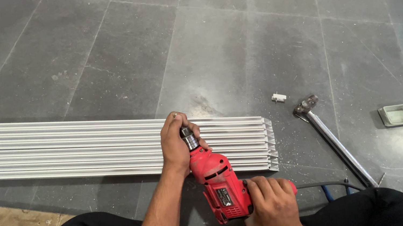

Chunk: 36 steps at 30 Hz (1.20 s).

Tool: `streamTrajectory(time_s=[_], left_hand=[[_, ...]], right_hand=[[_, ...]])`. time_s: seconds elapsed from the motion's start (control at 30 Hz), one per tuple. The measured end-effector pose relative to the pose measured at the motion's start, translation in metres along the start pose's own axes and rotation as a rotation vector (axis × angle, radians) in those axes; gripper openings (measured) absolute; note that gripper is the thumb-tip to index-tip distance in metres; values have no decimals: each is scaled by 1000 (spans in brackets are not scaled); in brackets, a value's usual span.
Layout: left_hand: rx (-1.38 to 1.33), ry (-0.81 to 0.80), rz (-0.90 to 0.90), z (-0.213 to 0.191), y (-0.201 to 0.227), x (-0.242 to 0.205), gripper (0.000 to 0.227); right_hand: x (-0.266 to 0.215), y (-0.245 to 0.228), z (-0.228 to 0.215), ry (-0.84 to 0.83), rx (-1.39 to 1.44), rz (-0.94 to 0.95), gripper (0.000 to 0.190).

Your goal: The person uses a corded drill to make holes in a stack of white metal profiles. They change the drill bit mid-task and continue drilling at the same location on the profiles.

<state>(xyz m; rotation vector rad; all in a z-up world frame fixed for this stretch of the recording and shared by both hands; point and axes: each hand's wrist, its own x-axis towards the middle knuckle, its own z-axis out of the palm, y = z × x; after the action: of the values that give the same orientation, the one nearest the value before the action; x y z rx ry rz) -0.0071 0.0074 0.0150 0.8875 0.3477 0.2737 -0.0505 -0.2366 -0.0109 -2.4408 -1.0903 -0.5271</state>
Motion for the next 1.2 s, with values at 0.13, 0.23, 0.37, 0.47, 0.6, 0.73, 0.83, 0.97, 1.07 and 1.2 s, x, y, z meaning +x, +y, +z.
streamTrajectory(time_s=[0.13,0.23,0.37,0.47,0.6,0.73,0.83,0.97,1.07,1.2], left_hand=[[-50,9,-7,-1,-2,1,27],[-49,20,-11,-1,-1,1,28],[-27,-26,53,2,0,-2,28],[-131,6,3,5,1,-6,33],[-104,-23,32,5,5,-6,28],[-117,-47,65,3,1,-5,28],[-112,-52,82,1,-2,-5,27],[-99,-39,104,1,-4,-9,24],[-95,-25,121,4,-3,-9,27],[-66,-31,118,6,-1,-9,30]], right_hand=[[0,0,0,3,2,3,45],[0,1,1,-7,-7,11,47],[-1,2,2,28,-5,5,45],[-1,4,2,46,6,-2,45],[-1,5,4,47,19,-11,46],[-2,5,4,24,-1,8,44],[-1,4,2,23,19,3,46],[0,4,0,33,30,5,46],[1,5,-1,34,43,4,47],[0,5,1,41,28,4,49]])
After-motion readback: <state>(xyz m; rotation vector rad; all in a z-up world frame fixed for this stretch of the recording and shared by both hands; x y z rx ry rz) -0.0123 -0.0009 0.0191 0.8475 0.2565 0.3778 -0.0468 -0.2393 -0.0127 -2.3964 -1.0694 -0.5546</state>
